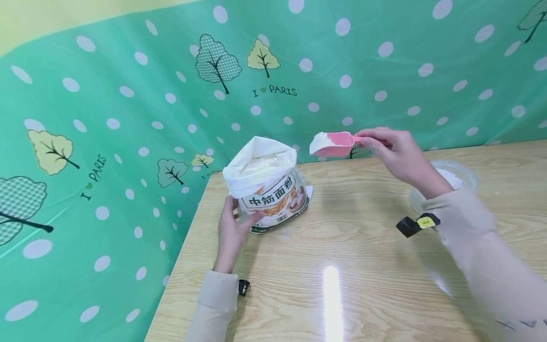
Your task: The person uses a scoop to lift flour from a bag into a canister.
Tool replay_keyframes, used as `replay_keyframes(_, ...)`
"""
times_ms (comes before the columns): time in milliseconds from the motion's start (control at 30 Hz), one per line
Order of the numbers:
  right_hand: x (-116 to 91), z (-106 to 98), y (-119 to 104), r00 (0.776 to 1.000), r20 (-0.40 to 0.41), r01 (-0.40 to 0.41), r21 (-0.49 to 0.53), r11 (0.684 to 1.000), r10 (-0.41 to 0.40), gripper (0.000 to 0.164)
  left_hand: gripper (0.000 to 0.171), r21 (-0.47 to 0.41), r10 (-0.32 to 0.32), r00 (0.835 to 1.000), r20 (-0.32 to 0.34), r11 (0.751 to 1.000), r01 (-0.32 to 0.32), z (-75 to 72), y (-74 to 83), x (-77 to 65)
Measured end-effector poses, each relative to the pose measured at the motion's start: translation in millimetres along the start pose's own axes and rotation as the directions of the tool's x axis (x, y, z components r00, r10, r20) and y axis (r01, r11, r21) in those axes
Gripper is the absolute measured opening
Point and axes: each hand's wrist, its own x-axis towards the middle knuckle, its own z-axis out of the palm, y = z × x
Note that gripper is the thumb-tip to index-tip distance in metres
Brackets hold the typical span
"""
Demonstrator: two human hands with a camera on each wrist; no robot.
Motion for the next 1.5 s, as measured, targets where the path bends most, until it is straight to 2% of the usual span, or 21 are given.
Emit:
replay_keyframes(433, -17, -22, 16, 0.999, -0.033, -0.044, -0.033, 0.998, 0.043, 0.03, 0.073, 0.004, -0.001, 1.0, -0.006, 1.0, 0.001, 0.7, 0.0, 1.1)
replay_keyframes(667, -24, -29, 26, 0.998, -0.056, -0.021, -0.04, 0.999, 0.019, 0.028, 0.073, 0.012, -0.004, 1.0, -0.006, 1.0, 0.004, 0.8, 0.1, 0.9)
replay_keyframes(933, -36, -41, 32, 0.998, -0.054, -0.034, -0.035, 0.999, 0.032, 0.029, 0.073, -0.001, -0.008, 1.0, -0.007, 1.0, 0.008, 0.3, 1.0, 0.0)
replay_keyframes(1033, -41, -46, 36, 0.998, -0.05, -0.032, -0.054, 0.998, 0.03, 0.03, 0.075, -0.003, -0.009, 1.0, -0.003, 1.0, 0.009, -0.5, 0.0, 0.2)
replay_keyframes(1267, -49, -55, 43, 0.996, -0.048, -0.083, -0.087, 0.993, 0.079, 0.032, 0.074, -0.012, -0.008, 1.0, -0.015, 1.0, 0.008, -6.0, -1.7, -0.4)
replay_keyframes(1367, -53, -59, 46, 0.994, -0.061, -0.092, -0.101, 0.991, 0.086, 0.032, 0.073, -0.019, 0.0, 1.0, -0.026, 1.0, -0.001, -5.8, -2.1, 0.1)
replay_keyframes(1500, -62, -65, 47, 0.992, -0.09, -0.097, -0.141, 0.985, 0.084, 0.031, 0.073, -0.014, 0.004, 1.0, -0.005, 1.0, -0.004, -3.3, -3.0, 0.8)
